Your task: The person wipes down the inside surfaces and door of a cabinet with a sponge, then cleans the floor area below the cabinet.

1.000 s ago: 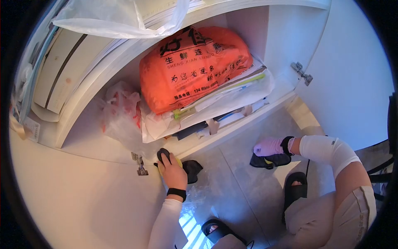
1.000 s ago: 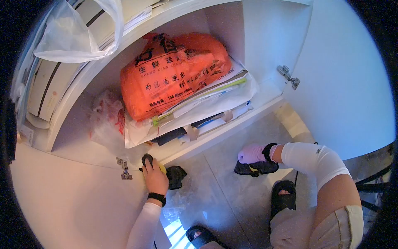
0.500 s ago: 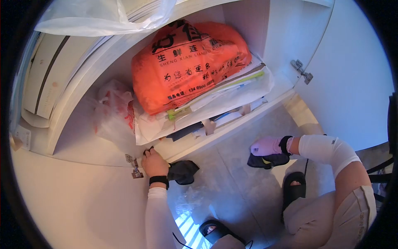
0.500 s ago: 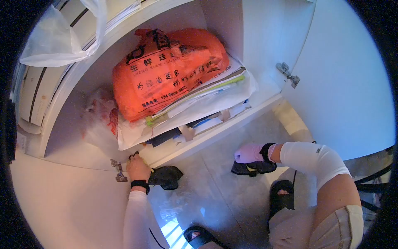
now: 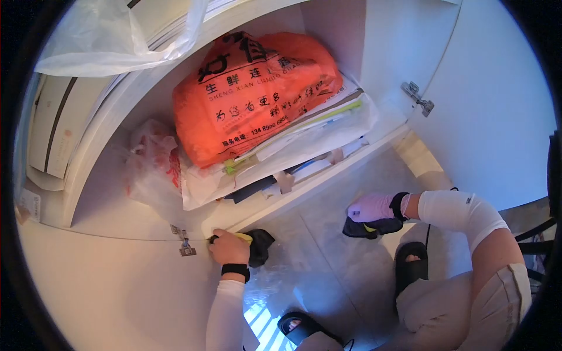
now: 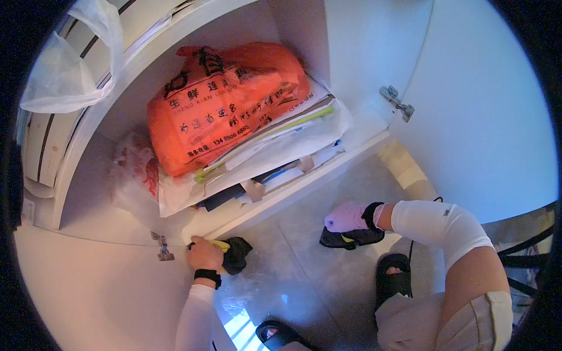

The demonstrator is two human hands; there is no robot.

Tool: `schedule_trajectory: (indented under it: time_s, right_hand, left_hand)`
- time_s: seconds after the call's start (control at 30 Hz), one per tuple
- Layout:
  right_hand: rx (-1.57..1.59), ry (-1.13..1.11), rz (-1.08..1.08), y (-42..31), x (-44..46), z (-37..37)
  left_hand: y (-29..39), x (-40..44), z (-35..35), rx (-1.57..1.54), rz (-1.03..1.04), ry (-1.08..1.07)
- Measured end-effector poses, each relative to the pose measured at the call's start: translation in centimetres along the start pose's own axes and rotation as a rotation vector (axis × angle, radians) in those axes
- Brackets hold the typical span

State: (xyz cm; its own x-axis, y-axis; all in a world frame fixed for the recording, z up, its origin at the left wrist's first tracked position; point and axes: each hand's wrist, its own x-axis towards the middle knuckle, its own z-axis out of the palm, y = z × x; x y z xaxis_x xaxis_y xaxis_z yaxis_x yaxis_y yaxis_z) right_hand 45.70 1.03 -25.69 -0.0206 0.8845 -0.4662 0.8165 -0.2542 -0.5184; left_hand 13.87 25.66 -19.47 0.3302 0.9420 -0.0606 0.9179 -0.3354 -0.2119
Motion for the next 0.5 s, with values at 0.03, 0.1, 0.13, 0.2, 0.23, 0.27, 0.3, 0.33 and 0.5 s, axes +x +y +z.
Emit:
schedule_trajectory:
  time_s: [0.03, 0.1, 0.13, 0.2, 0.23, 0.27, 0.3, 0.33, 0.5]
  right_hand:
    - [0.0, -0.002, 0.0, 0.2, 0.1, 0.2]
    - [0.0, 0.041, -0.031, 0.5, 0.4, 0.7]
    - [0.001, 0.041, -0.032, 0.7, 0.4, 0.9]
    - [-0.008, 0.04, -0.038, 0.6, 0.4, 0.7]
    - [-0.008, 0.043, -0.038, 0.6, 0.3, 0.5]
    - [0.003, 0.044, -0.042, 0.7, 0.2, 0.5]
    - [0.015, 0.045, -0.047, 0.7, 0.1, 0.5]
    - [0.016, 0.046, -0.046, 0.7, 0.1, 0.5]
    - [-0.02, -0.002, -0.027, 0.6, -0.1, 0.3]
  left_hand:
    - [0.3, -0.7, -0.4, -0.092, -0.041, 0.004]
    - [0.3, -1.7, -0.2, -0.235, -0.1, 0.052]
    - [-0.1, -1.8, 0.0, -0.234, -0.1, 0.053]
    - [-1.4, -1.7, 0.1, -0.313, -0.043, 0.15]
    - [-1.9, -1.3, 0.4, -0.314, -0.042, 0.153]
    - [-2.3, -0.9, 0.4, -0.366, -0.039, 0.283]
    - [-2.5, -0.7, 0.4, -0.418, -0.035, 0.412]
    - [-2.4, -0.5, 0.5, -0.418, -0.034, 0.413]
    - [-0.6, -1.1, 0.0, -0.608, -0.157, 0.269]
